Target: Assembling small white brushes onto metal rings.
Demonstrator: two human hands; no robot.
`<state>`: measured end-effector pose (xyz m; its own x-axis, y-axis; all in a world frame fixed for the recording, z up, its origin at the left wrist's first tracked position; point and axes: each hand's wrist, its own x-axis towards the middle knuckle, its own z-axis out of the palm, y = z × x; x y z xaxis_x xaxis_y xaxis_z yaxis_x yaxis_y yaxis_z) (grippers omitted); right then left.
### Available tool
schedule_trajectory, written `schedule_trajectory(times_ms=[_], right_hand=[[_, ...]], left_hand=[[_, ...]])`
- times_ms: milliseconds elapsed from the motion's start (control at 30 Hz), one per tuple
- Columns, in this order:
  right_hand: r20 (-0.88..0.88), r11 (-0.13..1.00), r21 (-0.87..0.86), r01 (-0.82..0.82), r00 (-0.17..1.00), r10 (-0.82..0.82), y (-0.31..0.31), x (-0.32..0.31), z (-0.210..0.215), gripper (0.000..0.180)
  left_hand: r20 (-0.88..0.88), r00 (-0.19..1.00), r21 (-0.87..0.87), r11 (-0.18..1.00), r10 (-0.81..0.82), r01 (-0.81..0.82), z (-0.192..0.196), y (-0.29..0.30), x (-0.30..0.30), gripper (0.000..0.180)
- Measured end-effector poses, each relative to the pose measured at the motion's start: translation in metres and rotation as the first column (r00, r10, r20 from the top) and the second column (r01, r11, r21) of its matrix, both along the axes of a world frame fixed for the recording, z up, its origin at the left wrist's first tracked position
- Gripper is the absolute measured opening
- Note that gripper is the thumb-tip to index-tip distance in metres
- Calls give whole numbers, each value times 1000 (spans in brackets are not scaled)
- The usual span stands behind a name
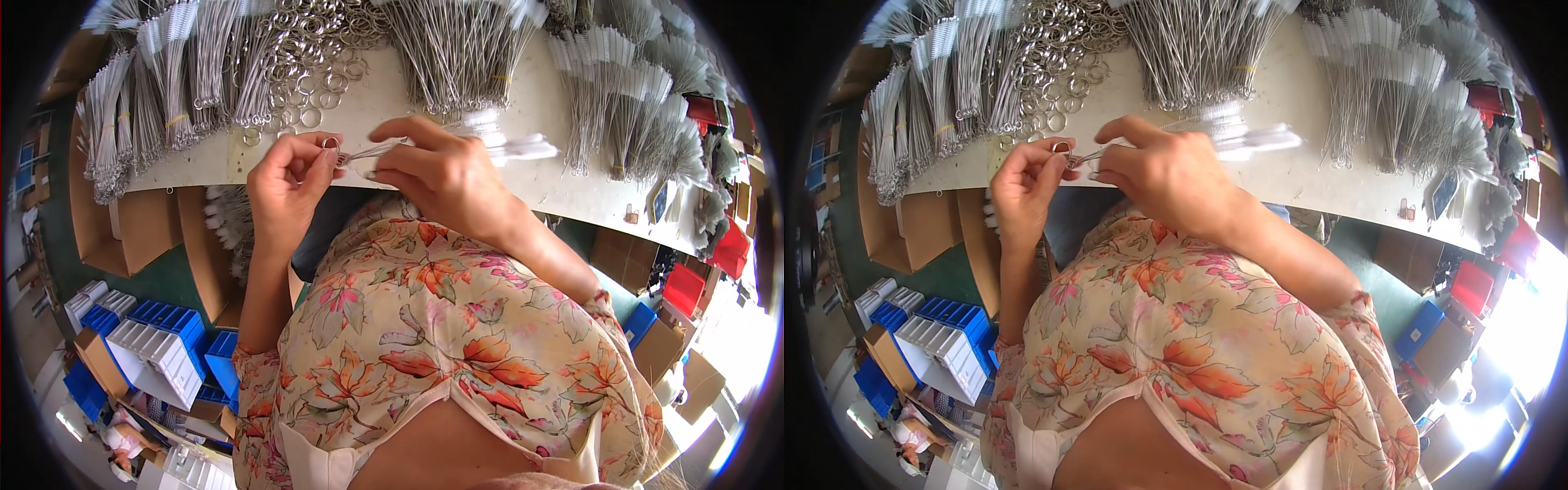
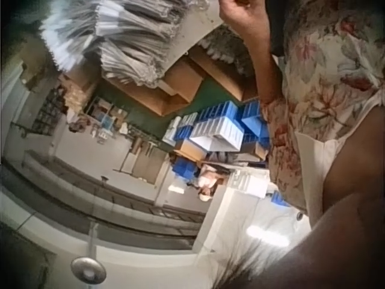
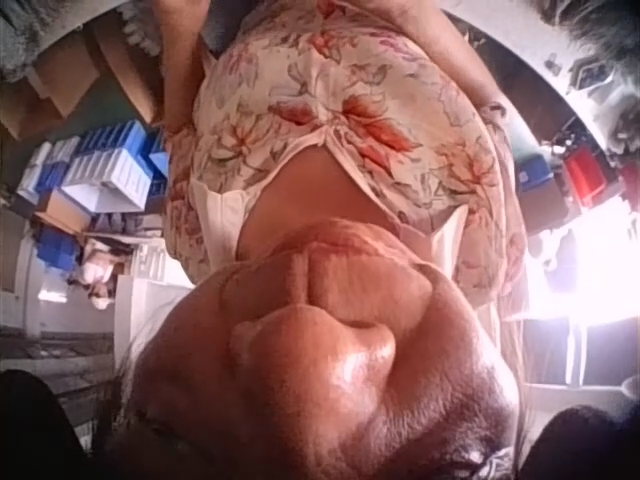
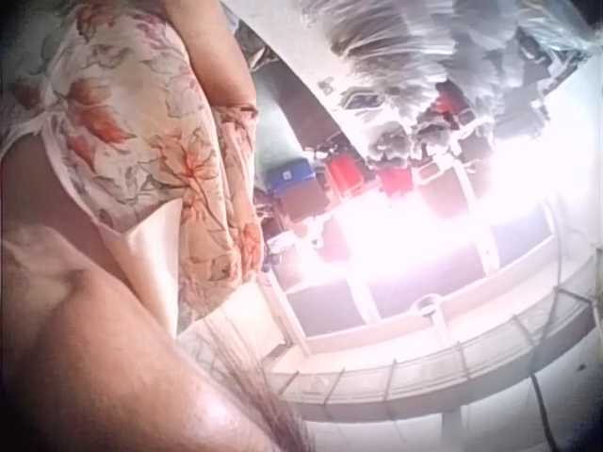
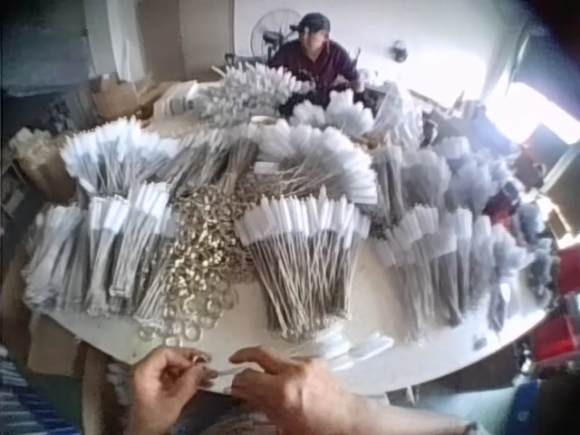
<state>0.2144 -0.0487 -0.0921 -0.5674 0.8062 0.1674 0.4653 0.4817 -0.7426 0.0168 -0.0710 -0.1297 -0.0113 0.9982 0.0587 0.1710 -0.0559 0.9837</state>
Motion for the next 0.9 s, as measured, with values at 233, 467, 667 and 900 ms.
schedule_trajectory(times_ms=[233,467,667,900], right_hand=[[-137,987,-135,-83,988,65,19,-13,13,7],[-254,712,-698,-75,956,-149,23,-3,27,15],[-560,744,-647,-167,766,-316,31,-2,55,18],[-635,824,-552,-125,704,-319,38,-11,62,13]], left_hand=[[72,985,271,953,-158,133,37,19,-14,17],[44,934,311,893,-355,325,50,33,-14,21],[143,975,471,878,-169,83,64,34,13,34],[-76,997,613,788,-16,60,79,44,19,31]])
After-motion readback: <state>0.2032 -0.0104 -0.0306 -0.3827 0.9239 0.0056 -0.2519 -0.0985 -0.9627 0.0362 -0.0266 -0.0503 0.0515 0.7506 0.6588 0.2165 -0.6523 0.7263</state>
